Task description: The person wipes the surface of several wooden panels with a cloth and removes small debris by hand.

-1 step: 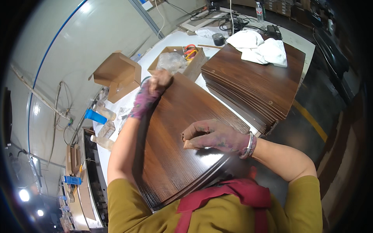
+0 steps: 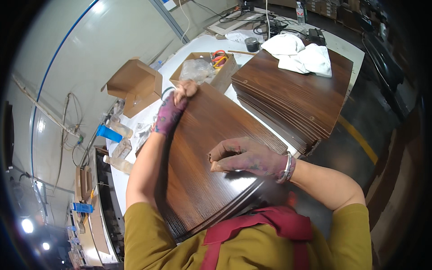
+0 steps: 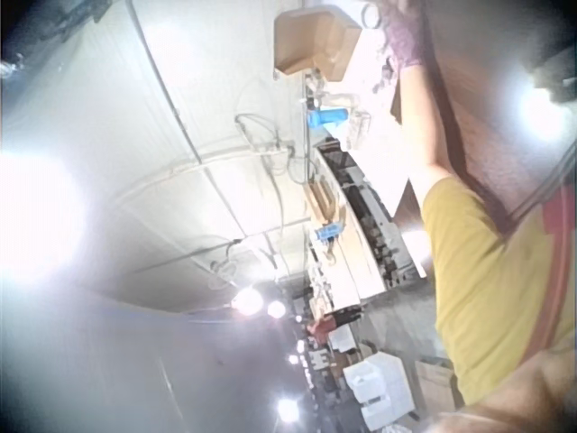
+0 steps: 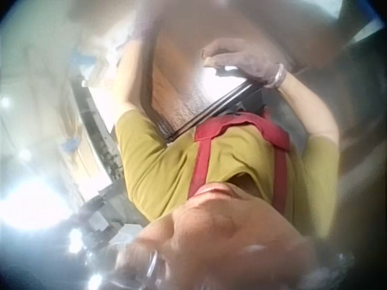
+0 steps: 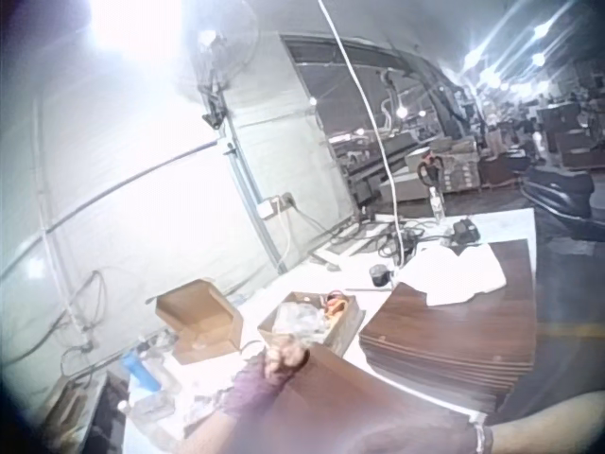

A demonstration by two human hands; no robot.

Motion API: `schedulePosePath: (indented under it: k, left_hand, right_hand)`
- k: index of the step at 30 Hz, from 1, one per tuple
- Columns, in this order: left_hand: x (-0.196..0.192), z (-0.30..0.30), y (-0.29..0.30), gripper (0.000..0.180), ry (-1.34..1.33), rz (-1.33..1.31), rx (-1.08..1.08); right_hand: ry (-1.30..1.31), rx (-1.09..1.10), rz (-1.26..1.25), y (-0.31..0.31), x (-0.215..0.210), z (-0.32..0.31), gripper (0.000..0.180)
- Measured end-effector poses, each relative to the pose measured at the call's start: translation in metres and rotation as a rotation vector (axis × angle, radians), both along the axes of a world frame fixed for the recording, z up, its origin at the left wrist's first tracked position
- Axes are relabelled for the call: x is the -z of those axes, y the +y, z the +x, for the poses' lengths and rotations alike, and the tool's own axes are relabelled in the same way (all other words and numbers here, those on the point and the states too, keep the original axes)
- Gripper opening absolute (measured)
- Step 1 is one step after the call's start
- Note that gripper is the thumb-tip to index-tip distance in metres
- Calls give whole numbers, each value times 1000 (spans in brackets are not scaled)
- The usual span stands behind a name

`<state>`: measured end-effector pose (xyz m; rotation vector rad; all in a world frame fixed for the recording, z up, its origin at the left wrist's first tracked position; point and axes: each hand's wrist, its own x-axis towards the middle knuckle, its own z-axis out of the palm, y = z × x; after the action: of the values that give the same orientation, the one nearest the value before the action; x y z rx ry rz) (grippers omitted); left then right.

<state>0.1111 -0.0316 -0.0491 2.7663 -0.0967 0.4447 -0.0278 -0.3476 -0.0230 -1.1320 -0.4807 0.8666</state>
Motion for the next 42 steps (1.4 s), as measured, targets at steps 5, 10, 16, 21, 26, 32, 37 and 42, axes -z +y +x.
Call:
schedulePosePath:
  k: [5,10,16,21,26,32,37,42]
  left_hand:
    - [-24,28,-2,60,57,87,-46]
    - [-14,32,-43,56,119,-14,-102]
    - [-28,36,-78,62,-3,15,-21]
    - [-26,64,-52,51,81,230,-74]
    - [-33,57,-58,56,-113,72,121]
    - [-24,47,-50,57,111,161,-54]
    - [-55,20,-97,54,-62,59,524]
    - [-36,7,-112,55,89,229,673]
  right_hand:
    - [21,-29,14,-5,0,-2,27]
    - [81,-15,43,-2,1,-2,23]
    - [30,-5,82,-4,10,0,22]
    - [27,-35,59,-4,3,-2,28]
    - [-6,-12,97,-7,9,2,27]
    - [-31,-53,76,-3,5,-4,31]
    - [-48,-17,105,-7,13,3,31]
    - [-28,-14,77,-7,11,3,30]
